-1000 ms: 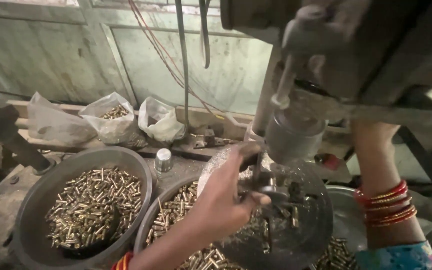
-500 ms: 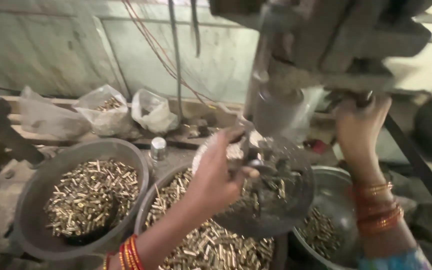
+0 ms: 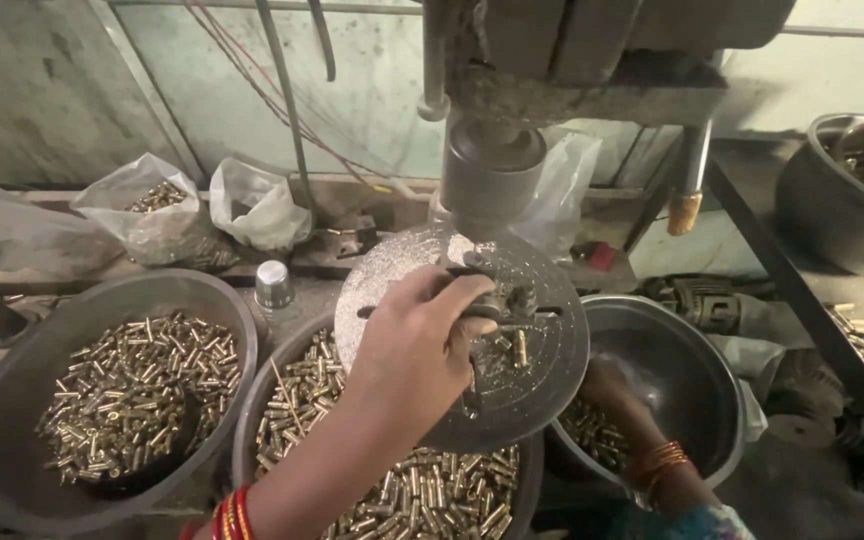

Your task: The recorder is operating an industrial machine to process or assemble small brass metal components at a workshop bench.

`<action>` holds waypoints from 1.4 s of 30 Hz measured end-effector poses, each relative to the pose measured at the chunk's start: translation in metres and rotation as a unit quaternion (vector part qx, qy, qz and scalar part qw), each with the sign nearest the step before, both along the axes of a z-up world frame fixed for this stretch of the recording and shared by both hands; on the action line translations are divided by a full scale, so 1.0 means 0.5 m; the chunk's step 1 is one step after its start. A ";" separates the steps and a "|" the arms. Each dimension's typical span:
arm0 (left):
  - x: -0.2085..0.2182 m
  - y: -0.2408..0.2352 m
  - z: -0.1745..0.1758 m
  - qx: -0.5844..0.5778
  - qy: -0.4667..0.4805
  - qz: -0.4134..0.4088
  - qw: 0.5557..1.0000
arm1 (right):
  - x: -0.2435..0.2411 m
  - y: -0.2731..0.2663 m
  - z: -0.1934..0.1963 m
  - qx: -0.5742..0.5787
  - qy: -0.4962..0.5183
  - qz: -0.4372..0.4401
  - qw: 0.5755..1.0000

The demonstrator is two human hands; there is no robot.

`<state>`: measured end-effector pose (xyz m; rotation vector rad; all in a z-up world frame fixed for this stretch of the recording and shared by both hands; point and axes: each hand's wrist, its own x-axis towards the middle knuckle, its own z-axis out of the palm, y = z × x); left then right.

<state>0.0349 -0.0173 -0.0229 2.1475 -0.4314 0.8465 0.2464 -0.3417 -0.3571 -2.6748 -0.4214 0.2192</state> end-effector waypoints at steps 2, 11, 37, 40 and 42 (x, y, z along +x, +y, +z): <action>0.002 0.001 0.001 -0.006 0.019 -0.004 1.000 | -0.107 0.105 0.152 0.139 0.110 -0.092 0.980; -0.005 0.012 0.011 -0.046 0.083 -0.045 0.994 | -0.095 0.105 0.093 0.351 0.110 0.042 0.929; -0.044 0.052 -0.005 -0.346 0.355 -0.244 0.834 | -0.385 0.290 0.587 0.702 -0.012 0.013 0.712; -0.045 0.058 -0.005 -0.365 0.368 -0.265 0.813 | -0.388 0.292 0.579 0.672 -0.037 -0.003 0.740; -0.045 0.060 -0.009 -0.429 0.410 -0.269 0.758 | -0.380 0.288 0.561 0.733 0.012 0.031 0.680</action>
